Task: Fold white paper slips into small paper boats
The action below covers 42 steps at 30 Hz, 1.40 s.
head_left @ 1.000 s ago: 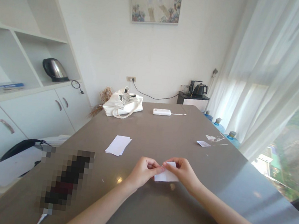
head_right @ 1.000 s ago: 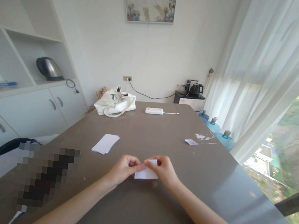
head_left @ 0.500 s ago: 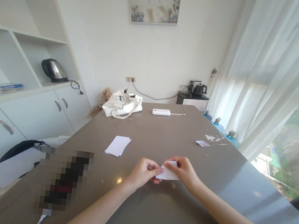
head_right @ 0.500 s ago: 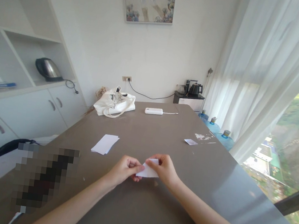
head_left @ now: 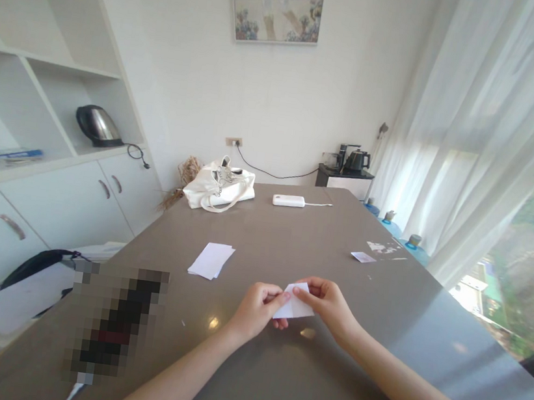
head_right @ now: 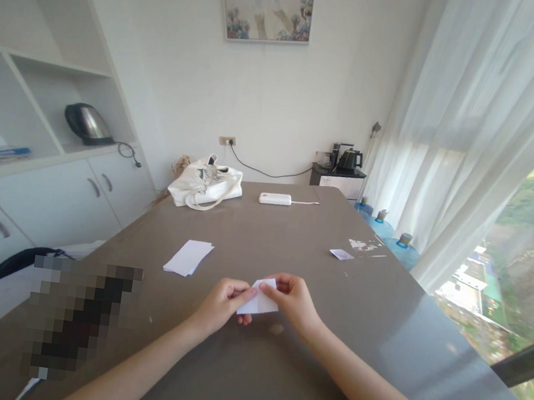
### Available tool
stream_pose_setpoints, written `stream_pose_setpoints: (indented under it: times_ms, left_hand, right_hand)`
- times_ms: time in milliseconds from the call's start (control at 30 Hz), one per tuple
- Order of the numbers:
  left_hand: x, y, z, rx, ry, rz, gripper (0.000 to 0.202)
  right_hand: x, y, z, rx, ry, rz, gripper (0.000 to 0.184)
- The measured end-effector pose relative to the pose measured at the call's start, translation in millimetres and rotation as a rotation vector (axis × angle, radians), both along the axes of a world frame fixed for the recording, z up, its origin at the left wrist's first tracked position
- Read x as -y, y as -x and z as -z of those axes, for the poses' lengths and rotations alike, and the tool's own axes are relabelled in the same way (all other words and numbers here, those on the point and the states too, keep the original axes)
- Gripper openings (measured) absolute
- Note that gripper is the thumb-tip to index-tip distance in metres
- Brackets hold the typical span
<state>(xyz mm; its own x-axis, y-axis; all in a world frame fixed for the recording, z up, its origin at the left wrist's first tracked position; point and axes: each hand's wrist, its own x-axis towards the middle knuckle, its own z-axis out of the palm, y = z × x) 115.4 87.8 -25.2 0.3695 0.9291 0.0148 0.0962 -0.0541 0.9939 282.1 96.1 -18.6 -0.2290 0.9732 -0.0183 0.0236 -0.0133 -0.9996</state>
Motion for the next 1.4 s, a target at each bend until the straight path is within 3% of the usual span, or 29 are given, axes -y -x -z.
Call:
stream_pose_setpoints:
  times_ms: [167,433,600,833,1100,1200,1400]
  left_hand:
    - [-1,0,1.2,0.035,0.018,-0.042,0.039]
    - [-1,-2,1.4,0.09,-0.023,0.019,0.04]
    - [0,-3,-0.6,0.072,-0.071,-0.057,0.042]
    - [1,-4,-2.9,0.089,-0.114,-0.085,0.042]
    - [1,-1,-6.8,0.043,-0.193,-0.078,0.038]
    - [1,0,-9.2,0.033,-0.226,-0.086,0.037]
    - [2,1,-9.1,0.011,-0.258,-0.128,0.037]
  right_hand:
    - [-2,-2,5.4,0.011,-0.125,0.084,0.032]
    - [11,-2,0.3,0.412,-0.555,0.163,0.008]
    - [13,-4,-0.1,0.51,-0.82,0.055,0.013]
    - [12,-6,-2.0,0.543,-0.939,-0.018,0.009]
    - [14,-5,-6.2,0.431,-0.817,-0.025,0.009]
    - [13,-3,-7.1,0.248,-0.59,-0.027,0.011]
    - [9,3,-8.0,-0.037,-0.087,-0.086,0.036]
